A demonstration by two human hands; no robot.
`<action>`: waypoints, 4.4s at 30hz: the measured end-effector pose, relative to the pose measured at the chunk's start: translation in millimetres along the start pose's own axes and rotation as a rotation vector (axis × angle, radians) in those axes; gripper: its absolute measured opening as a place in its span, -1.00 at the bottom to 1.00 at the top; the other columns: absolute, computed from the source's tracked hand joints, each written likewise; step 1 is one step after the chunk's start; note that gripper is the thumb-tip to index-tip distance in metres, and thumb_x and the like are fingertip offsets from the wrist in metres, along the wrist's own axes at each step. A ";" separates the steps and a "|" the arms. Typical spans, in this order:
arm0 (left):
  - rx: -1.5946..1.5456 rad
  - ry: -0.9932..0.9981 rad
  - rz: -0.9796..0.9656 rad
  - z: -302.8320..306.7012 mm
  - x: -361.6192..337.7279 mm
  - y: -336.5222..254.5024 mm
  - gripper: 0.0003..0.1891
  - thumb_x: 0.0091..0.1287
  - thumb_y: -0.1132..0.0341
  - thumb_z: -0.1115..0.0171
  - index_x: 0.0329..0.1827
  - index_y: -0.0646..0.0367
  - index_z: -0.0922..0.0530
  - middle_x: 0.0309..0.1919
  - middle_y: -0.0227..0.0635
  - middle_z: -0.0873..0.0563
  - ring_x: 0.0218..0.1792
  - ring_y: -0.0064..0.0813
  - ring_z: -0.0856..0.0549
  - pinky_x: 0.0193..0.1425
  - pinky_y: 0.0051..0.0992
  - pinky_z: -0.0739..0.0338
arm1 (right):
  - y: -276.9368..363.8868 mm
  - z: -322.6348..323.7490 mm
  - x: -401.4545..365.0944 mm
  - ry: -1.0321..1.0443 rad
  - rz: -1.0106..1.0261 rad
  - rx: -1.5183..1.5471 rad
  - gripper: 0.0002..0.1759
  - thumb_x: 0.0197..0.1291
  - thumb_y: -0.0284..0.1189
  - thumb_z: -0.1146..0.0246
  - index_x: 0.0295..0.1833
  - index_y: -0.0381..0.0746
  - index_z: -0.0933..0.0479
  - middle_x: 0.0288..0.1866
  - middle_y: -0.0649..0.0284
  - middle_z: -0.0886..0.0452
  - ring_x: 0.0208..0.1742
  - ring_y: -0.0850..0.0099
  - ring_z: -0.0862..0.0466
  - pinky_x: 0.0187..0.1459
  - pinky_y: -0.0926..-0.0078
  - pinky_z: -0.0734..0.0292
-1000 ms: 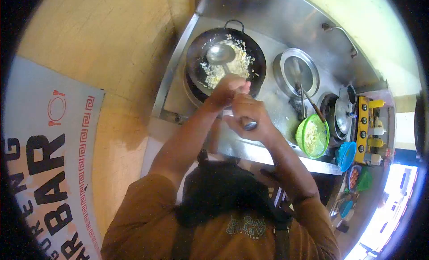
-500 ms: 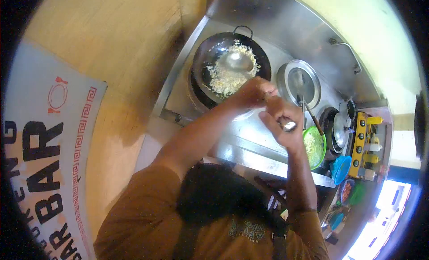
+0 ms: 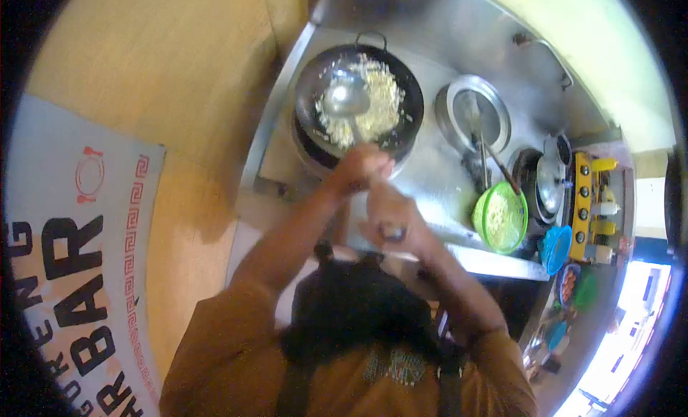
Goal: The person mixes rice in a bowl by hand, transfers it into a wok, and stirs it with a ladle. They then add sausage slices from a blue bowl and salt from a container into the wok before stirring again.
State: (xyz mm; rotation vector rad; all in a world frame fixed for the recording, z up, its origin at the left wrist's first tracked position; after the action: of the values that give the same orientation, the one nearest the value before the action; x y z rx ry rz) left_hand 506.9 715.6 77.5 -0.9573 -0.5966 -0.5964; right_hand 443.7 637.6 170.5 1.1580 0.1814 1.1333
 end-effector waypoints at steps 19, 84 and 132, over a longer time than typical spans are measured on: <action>-0.015 -0.076 0.130 -1.8 41.5 -76.1 -0.68 0.18 0.31 -0.25 -0.69 0.15 -0.37 -0.71 -0.13 -0.43 -0.60 -0.01 -0.48 -0.48 -0.11 -0.30 | 68.2 57.1 1.8 -0.175 -0.172 0.061 -0.66 -0.12 -0.69 -0.37 -0.61 -0.21 -0.30 -0.59 0.26 -0.40 -0.50 0.33 -0.45 -0.34 0.42 -0.37; -0.161 -0.049 0.095 -12.6 38.4 -43.5 -0.66 0.19 0.27 -0.26 -0.69 0.13 -0.37 -0.70 -0.19 -0.41 -0.61 -0.09 -0.44 -0.49 -0.17 -0.25 | 53.2 50.0 9.1 -0.064 -0.149 -0.030 -0.64 -0.15 -0.70 -0.34 -0.67 -0.23 -0.25 -0.61 0.28 -0.38 -0.49 0.35 -0.42 -0.23 0.37 -0.41; -1.244 -0.111 1.750 -76.7 -240.5 25.7 -0.62 0.23 0.23 -0.31 -0.03 0.21 -0.39 -0.24 -0.13 -0.64 -0.27 -0.24 -0.64 -0.18 -0.22 -0.61 | -77.0 25.0 -45.7 0.263 -0.919 -0.633 -0.29 0.12 -0.54 -0.01 0.43 -0.38 -0.05 -0.28 -0.30 -0.59 -0.26 -0.10 -0.67 -0.26 0.03 -0.59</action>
State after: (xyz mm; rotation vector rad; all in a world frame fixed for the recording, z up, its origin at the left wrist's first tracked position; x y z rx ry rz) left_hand 374.2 707.8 -138.6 -2.1677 0.7617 0.8358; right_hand 484.9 590.0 102.1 0.2674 0.4624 0.4399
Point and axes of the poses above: each hand's wrist, its own x-axis towards the middle knuckle, its own z-axis out of the back of the hand, y = z × x, the point moved 8 cm from there along x, towards the middle knuckle
